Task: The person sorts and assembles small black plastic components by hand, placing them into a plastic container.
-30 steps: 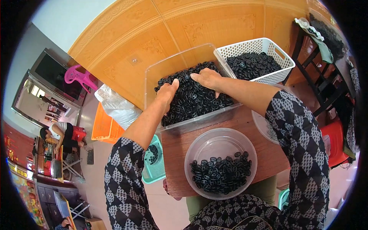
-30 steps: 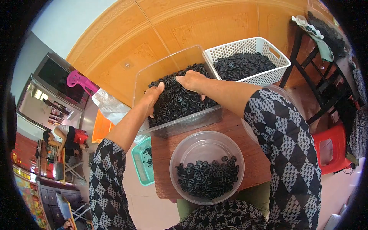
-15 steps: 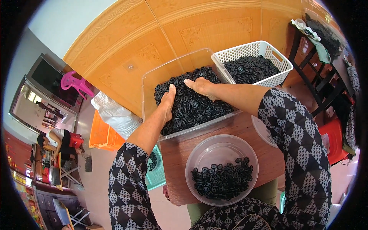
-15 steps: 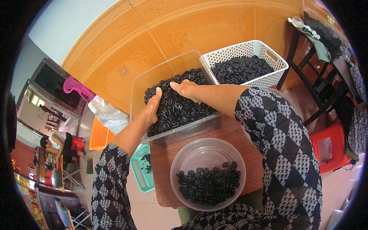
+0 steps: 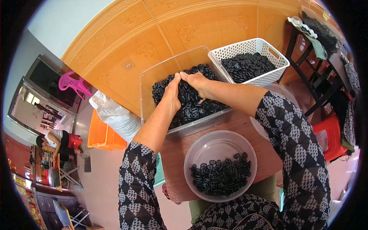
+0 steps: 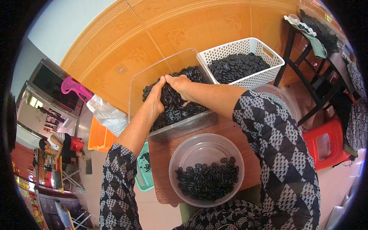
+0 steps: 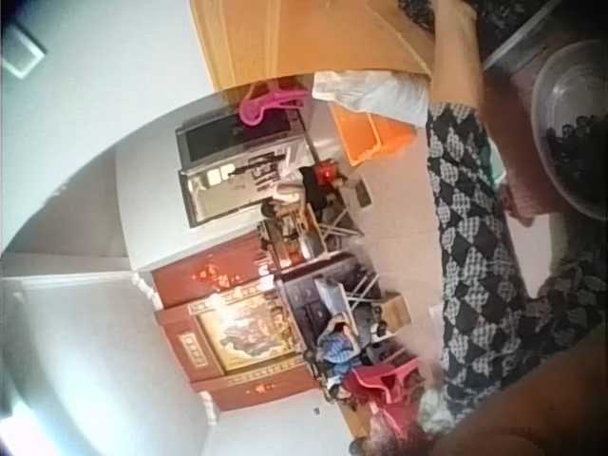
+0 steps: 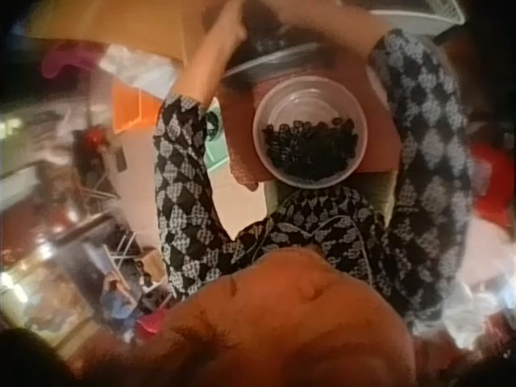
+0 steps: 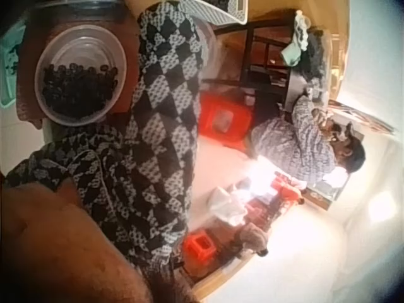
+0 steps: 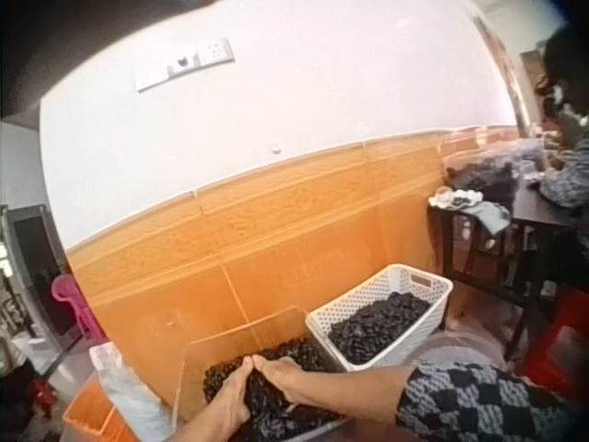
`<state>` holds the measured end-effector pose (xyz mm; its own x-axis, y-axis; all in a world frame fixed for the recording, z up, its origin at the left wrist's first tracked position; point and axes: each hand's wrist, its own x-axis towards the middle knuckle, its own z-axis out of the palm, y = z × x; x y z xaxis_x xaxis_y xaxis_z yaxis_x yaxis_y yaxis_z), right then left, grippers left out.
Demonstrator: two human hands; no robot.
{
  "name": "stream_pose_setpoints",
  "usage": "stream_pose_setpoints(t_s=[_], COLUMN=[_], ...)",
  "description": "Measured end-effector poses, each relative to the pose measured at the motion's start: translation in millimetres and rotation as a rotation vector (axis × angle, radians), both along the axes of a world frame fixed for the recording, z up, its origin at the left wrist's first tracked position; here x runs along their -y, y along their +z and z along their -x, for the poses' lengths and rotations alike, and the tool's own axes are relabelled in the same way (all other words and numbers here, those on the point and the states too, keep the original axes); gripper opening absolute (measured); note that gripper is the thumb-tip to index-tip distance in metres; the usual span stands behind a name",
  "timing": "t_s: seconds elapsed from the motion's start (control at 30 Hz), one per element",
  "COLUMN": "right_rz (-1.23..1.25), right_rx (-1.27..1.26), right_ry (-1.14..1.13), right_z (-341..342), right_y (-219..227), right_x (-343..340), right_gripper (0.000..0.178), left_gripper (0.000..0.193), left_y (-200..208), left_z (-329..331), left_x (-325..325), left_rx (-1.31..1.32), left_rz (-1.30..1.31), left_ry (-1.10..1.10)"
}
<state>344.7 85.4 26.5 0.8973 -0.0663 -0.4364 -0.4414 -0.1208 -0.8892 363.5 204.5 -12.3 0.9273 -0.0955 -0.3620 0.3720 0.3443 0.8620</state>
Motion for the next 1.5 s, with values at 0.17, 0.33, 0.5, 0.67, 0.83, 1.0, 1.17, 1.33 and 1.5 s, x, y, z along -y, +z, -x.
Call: stream_pose_setpoints(t_s=[0.17, 0.33, 0.5, 0.67, 0.83, 1.0, 1.17, 1.33, 1.5], right_rz=[0.124, 0.034, -0.014, 0.016, -0.046, -0.036, -0.032, -0.010, -0.037], right_rx=[0.274, 0.239, 0.191, 0.214, 0.233, 0.274, 0.267, 0.257, 0.268], right_ry=[-0.191, -0.243, -0.222, -0.253, -0.243, -0.225, -0.223, -0.222, -0.220], right_z=[-35.0, -11.2, 2.0, 3.4, -4.6, -16.2, -30.9, -13.7, -9.4], right_y=[-16.7, 37.4, 54.4, 63.6, 66.0, 69.8, 54.5, 65.3, 69.7], right_x=[-11.9, -14.9, -14.3, -12.3, -9.5, -14.0, -5.0, -12.5, -12.2], right_gripper=[0.053, 0.044, 0.034, 0.031, 0.030, 0.030, 0.032, 0.031, 0.030], left_gripper=[0.041, 0.029, 0.025, 0.023, 0.022, 0.022, 0.024, 0.024, 0.023], left_y=[21.3, 59.3, 74.2, 85.5, 97.3, 92.4, 90.6, 89.2, 93.7], left_z=[-10.7, 3.7, 13.8, 15.1, 14.7, -9.3, 0.2, -0.1, -1.4], left_x=[22.4, 28.9, 31.6, 34.1, 39.0, 29.2, 43.5, 32.7, 31.2], left_rx=[0.046, 0.169, 0.124, 0.124, 0.137, 0.180, 0.130, 0.149, 0.169], left_rz=[0.183, 0.171, 0.151, 0.168, 0.093, 0.134, 0.079, 0.125, 0.117], left_ry=[0.242, 0.379, 0.423, 0.400, 0.397, 0.395, 0.369, 0.387, 0.388])
